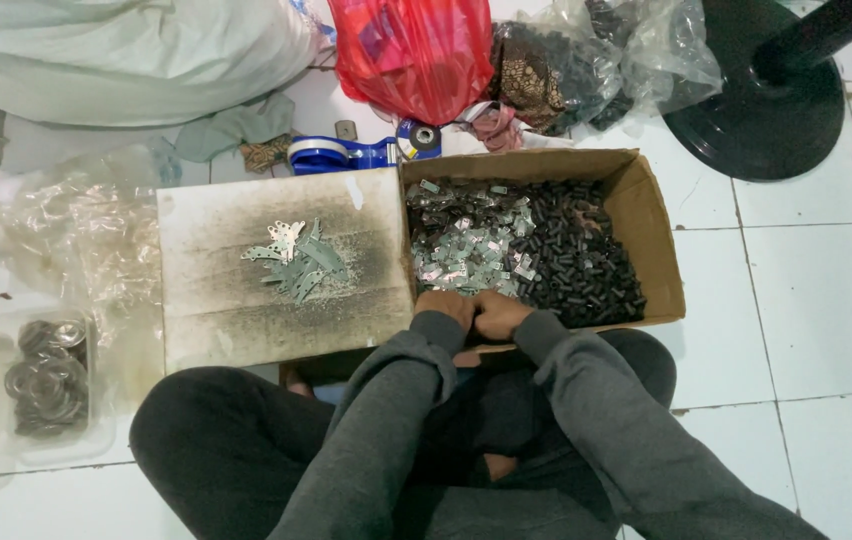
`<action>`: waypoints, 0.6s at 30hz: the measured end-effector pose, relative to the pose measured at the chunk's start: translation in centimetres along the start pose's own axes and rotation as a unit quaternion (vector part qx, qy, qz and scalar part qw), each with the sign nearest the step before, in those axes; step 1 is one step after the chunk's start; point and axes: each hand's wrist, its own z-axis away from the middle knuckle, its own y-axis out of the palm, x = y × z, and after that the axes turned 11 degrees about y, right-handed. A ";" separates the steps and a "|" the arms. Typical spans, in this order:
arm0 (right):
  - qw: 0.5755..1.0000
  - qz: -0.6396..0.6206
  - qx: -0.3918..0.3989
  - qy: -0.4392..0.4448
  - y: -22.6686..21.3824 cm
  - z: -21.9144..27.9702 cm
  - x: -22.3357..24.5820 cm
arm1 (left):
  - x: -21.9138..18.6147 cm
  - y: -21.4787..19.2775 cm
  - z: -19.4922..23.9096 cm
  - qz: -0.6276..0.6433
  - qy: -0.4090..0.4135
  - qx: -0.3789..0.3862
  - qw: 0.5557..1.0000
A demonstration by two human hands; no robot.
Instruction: The person sits on the floor and sorts small metal hardware pieces from a cardboard box onto a white board. They separate silver-colored flat pieces and dark cylindrical pieces, then place some of the sorted items into a clear plastic bag.
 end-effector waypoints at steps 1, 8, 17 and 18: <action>1.000 0.000 0.000 0.002 -0.5 1.3 0.7 | 0.0 -0.7 0.3 0.001 0.001 0.000 1.000; 0.998 -0.033 -0.001 -0.050 -0.1 -3.7 -4.0 | 1.5 -2.7 -1.0 0.182 0.006 -0.035 0.983; 0.914 -0.403 0.028 -0.032 -3.4 4.0 0.6 | 4.8 -6.2 2.1 0.404 0.035 -0.149 0.902; 0.892 -0.447 0.039 -0.051 -3.4 3.3 -0.2 | 5.3 -5.9 2.4 0.454 0.054 -0.183 0.870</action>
